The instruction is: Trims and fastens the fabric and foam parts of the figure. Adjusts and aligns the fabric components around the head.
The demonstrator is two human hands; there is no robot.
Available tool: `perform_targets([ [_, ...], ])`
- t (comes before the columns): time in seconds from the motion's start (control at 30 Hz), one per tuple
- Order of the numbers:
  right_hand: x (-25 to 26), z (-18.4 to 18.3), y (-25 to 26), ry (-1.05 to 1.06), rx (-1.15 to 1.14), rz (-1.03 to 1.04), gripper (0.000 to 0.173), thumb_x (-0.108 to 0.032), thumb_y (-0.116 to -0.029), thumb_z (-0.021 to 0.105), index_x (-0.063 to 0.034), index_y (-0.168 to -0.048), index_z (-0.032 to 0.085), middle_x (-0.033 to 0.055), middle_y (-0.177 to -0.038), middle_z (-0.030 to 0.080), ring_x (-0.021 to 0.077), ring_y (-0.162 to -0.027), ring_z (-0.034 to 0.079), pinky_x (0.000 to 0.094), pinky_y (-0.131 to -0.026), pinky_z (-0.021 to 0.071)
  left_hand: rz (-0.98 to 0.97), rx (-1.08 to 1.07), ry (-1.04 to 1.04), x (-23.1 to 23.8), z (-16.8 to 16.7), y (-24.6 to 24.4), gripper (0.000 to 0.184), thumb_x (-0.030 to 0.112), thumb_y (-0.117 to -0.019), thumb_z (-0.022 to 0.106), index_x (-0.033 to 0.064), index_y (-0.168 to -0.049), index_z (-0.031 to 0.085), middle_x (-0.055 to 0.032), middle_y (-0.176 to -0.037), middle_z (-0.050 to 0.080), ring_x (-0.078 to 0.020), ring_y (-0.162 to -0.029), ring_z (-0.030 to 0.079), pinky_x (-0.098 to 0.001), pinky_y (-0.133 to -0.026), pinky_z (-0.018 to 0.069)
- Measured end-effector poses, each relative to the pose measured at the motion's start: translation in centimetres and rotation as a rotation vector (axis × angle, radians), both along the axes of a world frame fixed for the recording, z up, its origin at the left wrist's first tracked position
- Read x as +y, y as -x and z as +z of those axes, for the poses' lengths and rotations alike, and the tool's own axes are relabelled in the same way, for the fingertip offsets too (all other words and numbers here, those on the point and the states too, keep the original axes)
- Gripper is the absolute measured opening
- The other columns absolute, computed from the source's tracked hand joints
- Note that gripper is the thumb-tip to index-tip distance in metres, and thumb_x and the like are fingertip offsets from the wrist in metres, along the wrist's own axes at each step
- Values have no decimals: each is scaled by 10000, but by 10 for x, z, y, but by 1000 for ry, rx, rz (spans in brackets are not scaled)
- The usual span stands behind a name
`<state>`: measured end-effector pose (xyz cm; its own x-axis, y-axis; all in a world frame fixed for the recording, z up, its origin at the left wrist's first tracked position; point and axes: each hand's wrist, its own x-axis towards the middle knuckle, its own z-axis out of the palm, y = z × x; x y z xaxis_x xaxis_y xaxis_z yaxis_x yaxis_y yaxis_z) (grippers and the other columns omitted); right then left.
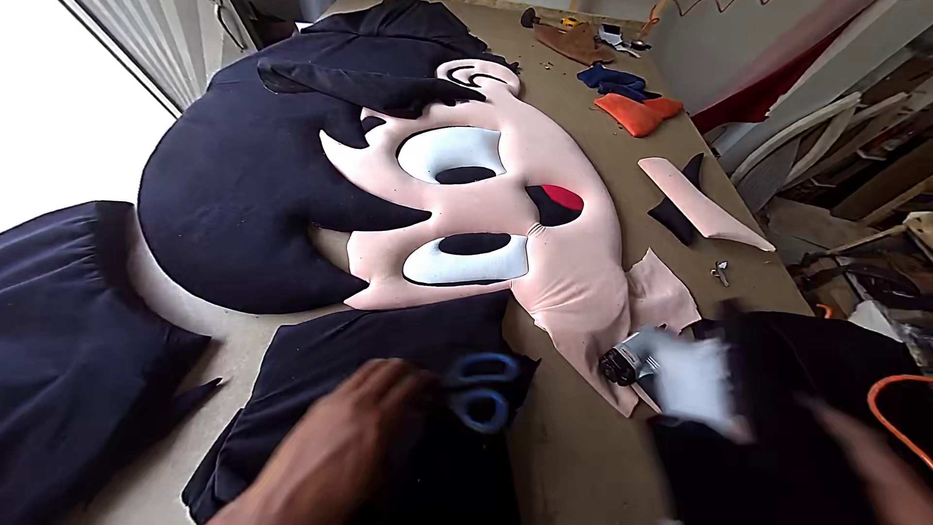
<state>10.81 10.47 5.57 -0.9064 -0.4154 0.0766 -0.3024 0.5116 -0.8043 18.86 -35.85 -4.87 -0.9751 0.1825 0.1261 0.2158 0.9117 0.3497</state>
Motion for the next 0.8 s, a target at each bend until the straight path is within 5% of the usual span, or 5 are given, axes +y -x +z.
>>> perform_targets([
  [0.13, -101, -99, -20, -52, -94, -200, 881, -458, -742, 880, -19, -1410, 509, 102, -1261, 672, 175, -1132, 668, 417, -953, 594, 226, -181, 149, -87, -33, -38, 270, 207, -932, 628, 128, -1176, 711, -163, -1073, 693, -410, -1017, 682, -617, -790, 576],
  [0.27, -160, -156, -7, -498, 147, -511, 973, -693, -621, 785, -97, -1360, 568, 68, -1042, 734, 218, -859, 714, 481, -667, 587, 257, -216, 101, -84, -12, -45, 395, 225, -876, 720, 147, -1263, 696, -162, -1138, 699, -401, -1037, 685, -618, -838, 565],
  [0.53, -61, -49, -2, 251, -62, -142, 865, -520, -843, 760, -61, -1490, 417, 57, -1375, 614, 156, -1227, 612, 386, -1021, 549, -172, -75, -21, 34, -20, 46, 299, 329, -1067, 478, 251, -1275, 679, 45, -1277, 685, -180, -1243, 612, -436, -1039, 509],
  [0.63, 40, -66, 4, 563, -277, -25, 976, -530, -744, 811, -98, -1495, 363, 132, -1299, 604, 259, -1032, 667, 476, -786, 594, -349, -138, 98, 55, -46, 76, 419, 469, -1077, 408, 250, -1354, 634, 37, -1443, 592, -221, -1427, 457, -531, -1178, 343],
  [0.8, 4, -38, -11, 128, -115, -4, 904, -494, -819, 801, -51, -1490, 388, 92, -1398, 590, 202, -1258, 592, 408, -1052, 528, -452, -272, 264, 83, -58, 94, 815, 752, -965, 379, 133, -1466, 550, -115, -1546, 499, -374, -1565, 198, -708, -1231, -9],
])
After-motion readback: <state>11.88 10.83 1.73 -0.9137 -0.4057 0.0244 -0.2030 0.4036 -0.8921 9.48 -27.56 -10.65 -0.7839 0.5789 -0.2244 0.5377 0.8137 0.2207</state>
